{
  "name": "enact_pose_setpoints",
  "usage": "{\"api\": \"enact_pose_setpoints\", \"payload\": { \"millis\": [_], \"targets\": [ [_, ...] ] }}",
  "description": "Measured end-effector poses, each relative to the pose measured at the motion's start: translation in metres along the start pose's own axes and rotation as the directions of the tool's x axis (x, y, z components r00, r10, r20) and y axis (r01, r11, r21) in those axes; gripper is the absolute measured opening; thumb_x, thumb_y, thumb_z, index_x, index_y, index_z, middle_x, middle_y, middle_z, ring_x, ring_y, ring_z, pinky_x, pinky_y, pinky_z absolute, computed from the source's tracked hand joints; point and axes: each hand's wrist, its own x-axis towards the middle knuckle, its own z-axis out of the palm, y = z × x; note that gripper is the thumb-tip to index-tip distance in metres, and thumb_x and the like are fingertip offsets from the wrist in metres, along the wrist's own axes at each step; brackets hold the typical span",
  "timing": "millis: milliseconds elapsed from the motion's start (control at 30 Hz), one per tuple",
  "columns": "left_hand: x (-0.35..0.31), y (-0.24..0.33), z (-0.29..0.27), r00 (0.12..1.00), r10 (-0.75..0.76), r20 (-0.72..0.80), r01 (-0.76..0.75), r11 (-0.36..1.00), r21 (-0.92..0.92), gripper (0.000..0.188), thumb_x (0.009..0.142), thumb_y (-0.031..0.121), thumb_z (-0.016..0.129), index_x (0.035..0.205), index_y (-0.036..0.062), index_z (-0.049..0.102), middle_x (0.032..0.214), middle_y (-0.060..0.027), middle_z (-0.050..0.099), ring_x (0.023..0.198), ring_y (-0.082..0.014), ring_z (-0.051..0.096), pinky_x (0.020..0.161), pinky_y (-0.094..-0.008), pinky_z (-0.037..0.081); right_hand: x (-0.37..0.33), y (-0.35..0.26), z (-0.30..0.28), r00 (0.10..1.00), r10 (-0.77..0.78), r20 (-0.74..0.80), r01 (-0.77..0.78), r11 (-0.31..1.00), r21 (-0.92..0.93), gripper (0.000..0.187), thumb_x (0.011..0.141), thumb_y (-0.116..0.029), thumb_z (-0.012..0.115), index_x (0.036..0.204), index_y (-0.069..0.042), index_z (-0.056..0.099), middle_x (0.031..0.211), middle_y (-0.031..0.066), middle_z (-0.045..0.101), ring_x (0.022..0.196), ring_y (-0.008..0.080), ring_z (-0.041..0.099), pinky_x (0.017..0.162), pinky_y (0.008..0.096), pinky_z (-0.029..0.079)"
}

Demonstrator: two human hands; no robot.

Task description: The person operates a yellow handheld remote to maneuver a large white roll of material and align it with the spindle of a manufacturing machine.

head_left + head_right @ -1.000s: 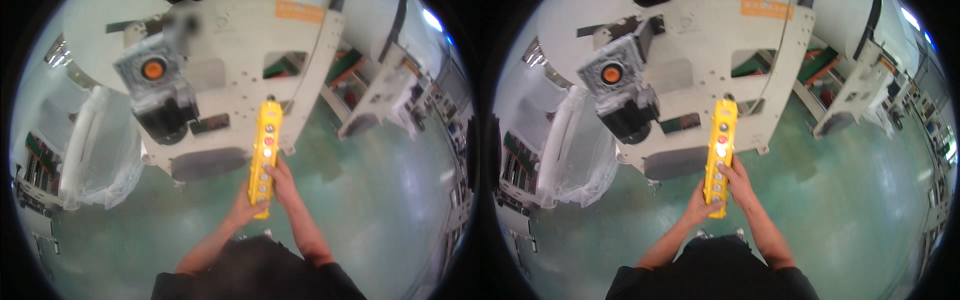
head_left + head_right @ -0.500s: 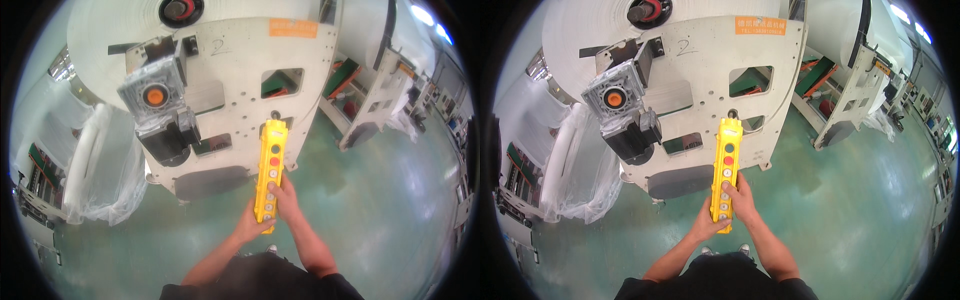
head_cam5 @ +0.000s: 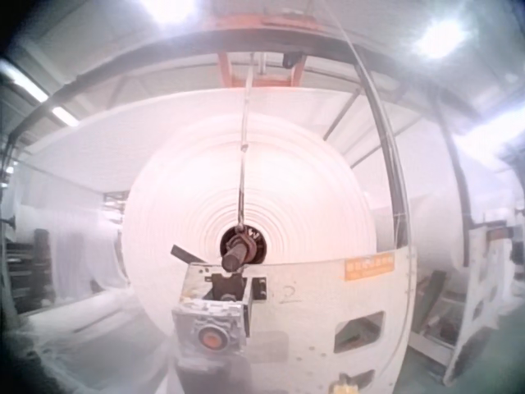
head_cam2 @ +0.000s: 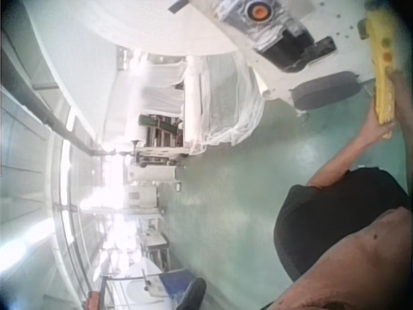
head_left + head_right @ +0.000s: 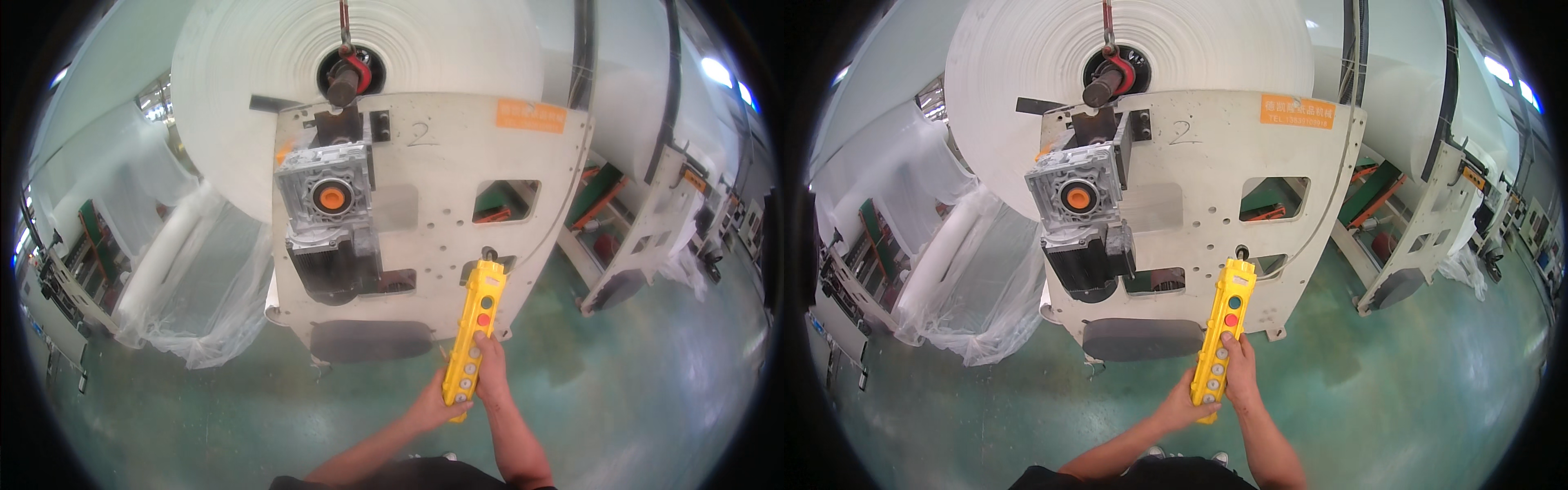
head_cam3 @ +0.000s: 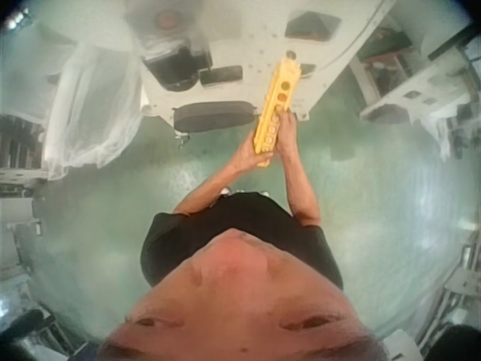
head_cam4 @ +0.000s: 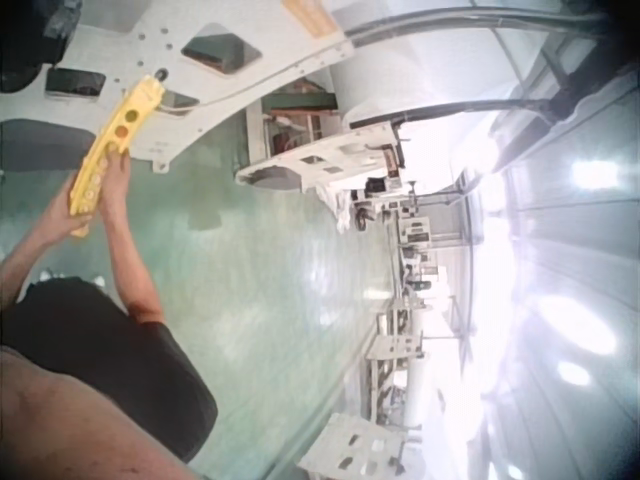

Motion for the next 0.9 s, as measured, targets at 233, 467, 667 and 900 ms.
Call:
{"api": "enact_pose_setpoints", "payload": {
  "millis": [233, 467, 667, 900],
  "targets": [
    [-0.005, 0.009, 0.001, 0.999, -0.017, -0.044, 0.012, 0.994, -0.106, 0.086, 0.080, 0.018, 0.085, 0.146, -0.0026, 0.034, 0.130, -0.0149, 0.058, 0.120, -0.0216, 0.059, 0.101, -0.0379, 0.050, -0.001, 0.001, 0.007, 0.999, 0.003, 0.035, -0.001, 0.998, -0.063, 0.038, 0.103, -0.024, 0.049, 0.133, 0.000, 0.051, 0.105, 0.0107, 0.064, 0.085, 0.0211, 0.068, 0.076, 0.0361, 0.059],
    [-0.006, 0.005, -0.006, 1.000, 0.008, -0.016, -0.009, 0.998, -0.068, 0.085, 0.083, 0.021, 0.084, 0.147, -0.0022, 0.032, 0.131, -0.0164, 0.057, 0.121, -0.0221, 0.059, 0.099, -0.0384, 0.052, -0.002, 0.002, 0.005, 0.996, 0.011, 0.084, -0.007, 0.999, -0.046, 0.039, 0.102, -0.024, 0.056, 0.133, -0.001, 0.049, 0.104, 0.0115, 0.066, 0.084, 0.0220, 0.070, 0.074, 0.0353, 0.058],
    [-0.014, 0.017, -0.021, 0.999, -0.051, 0.014, 0.050, 0.996, 0.075, 0.091, 0.081, 0.028, 0.085, 0.147, -0.0031, 0.030, 0.129, -0.0205, 0.059, 0.118, -0.0277, 0.063, 0.100, -0.0394, 0.051, -0.001, 0.020, -0.001, 0.985, 0.015, 0.174, -0.014, 1.000, -0.004, 0.044, 0.103, -0.018, 0.050, 0.143, -0.003, 0.040, 0.112, 0.0161, 0.066, 0.091, 0.0294, 0.072, 0.080, 0.0400, 0.060],
    [-0.031, 0.162, -0.172, 0.975, 0.135, 0.175, -0.200, 0.872, 0.446, 0.038, 0.089, 0.027, 0.077, 0.118, 0.0042, 0.071, 0.103, -0.0107, 0.076, 0.098, -0.0234, 0.072, 0.091, -0.0364, 0.055, -0.002, 0.029, -0.013, 0.962, -0.009, 0.273, -0.018, 0.995, 0.095, 0.050, 0.103, -0.019, 0.050, 0.148, -0.005, 0.033, 0.127, 0.0192, 0.061, 0.100, 0.0400, 0.071, 0.087, 0.0547, 0.061]
  ]
}}
